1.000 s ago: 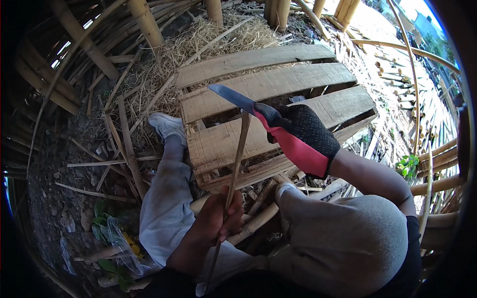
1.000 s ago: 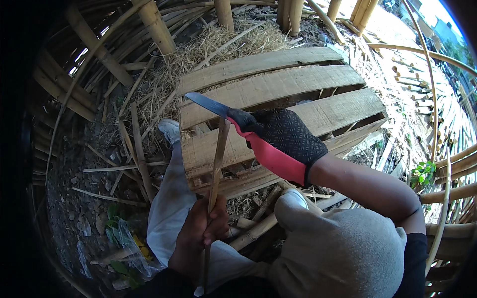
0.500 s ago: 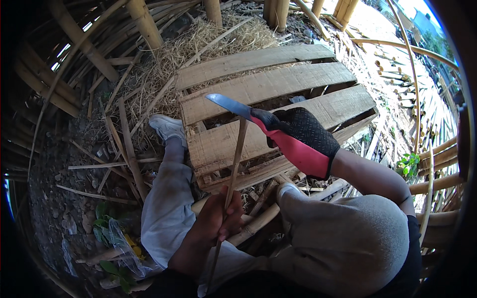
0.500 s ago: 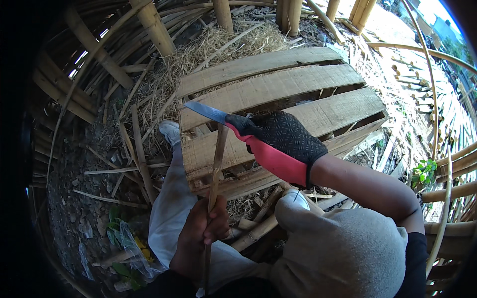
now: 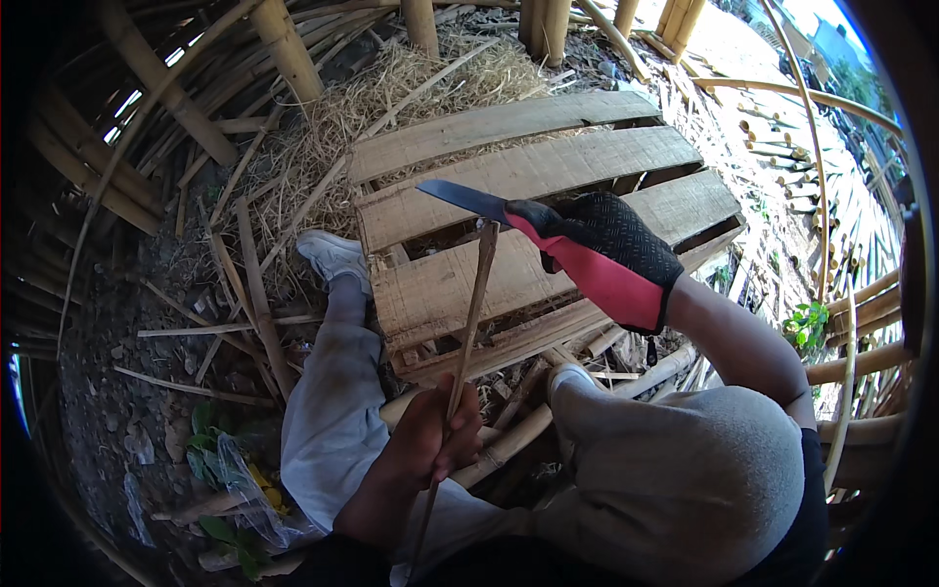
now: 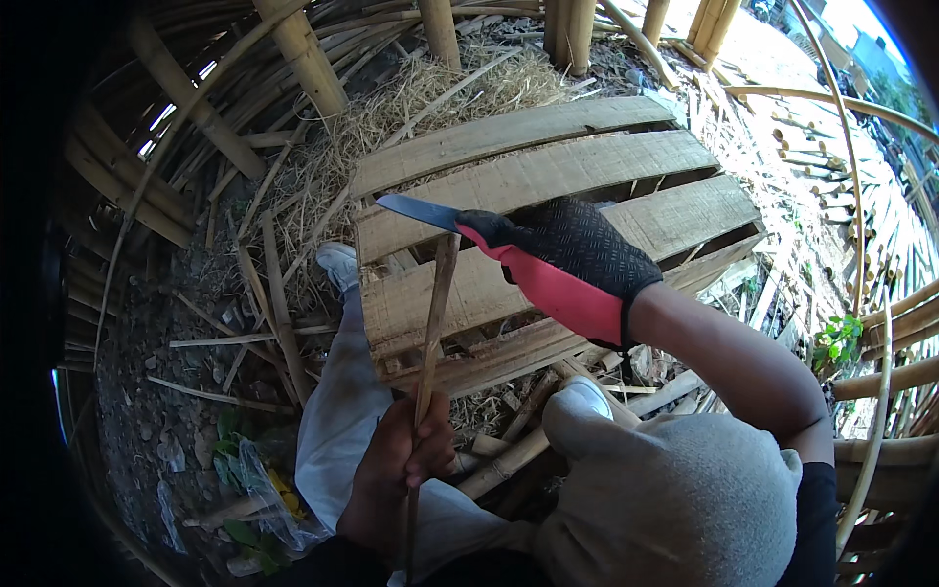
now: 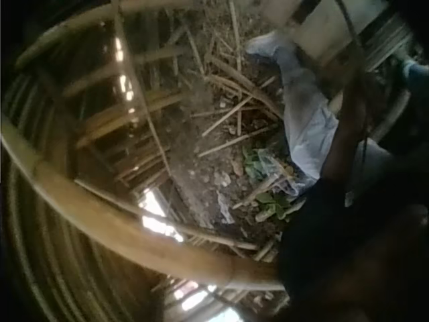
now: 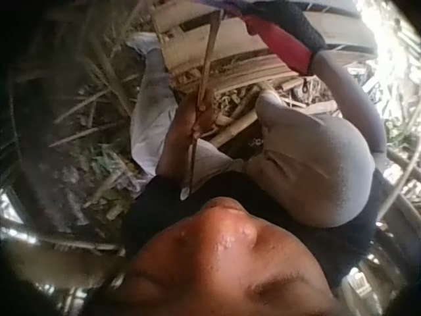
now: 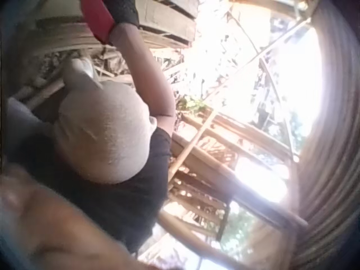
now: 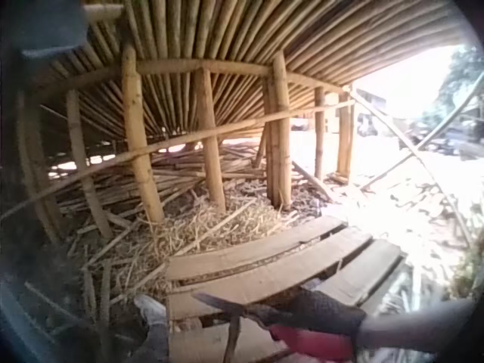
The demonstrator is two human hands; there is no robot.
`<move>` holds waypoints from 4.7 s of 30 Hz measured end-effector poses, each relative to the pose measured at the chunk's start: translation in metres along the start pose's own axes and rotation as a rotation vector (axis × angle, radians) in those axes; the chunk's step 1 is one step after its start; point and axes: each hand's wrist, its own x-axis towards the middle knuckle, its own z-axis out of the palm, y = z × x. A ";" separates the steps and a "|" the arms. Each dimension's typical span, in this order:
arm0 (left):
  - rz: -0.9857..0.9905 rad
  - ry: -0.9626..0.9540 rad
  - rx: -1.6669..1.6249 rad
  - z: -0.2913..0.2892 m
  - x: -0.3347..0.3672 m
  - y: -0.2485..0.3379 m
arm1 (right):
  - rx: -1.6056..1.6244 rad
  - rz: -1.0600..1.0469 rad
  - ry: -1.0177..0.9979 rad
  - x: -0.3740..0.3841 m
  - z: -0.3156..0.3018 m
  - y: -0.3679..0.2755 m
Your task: The person sits on the ground and uses a knife to shave and smooth a long bamboo stick. They hold the stick with the left hand and repeatedly scrape along its length with the knife in the right hand, removing thin strips of material.
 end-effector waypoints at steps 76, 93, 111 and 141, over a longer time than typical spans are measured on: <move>0.149 0.162 0.241 0.004 0.007 0.000 | -0.177 -0.200 -0.110 0.006 0.022 0.008; 0.147 0.206 0.262 0.006 0.008 0.001 | -0.207 -0.107 -0.179 -0.012 0.037 -0.004; 0.171 0.219 0.267 0.002 0.007 -0.005 | -0.064 -0.049 0.015 0.002 0.024 0.004; 0.083 0.075 0.170 0.001 0.013 -0.004 | 0.186 -0.299 0.091 -0.013 0.039 -0.005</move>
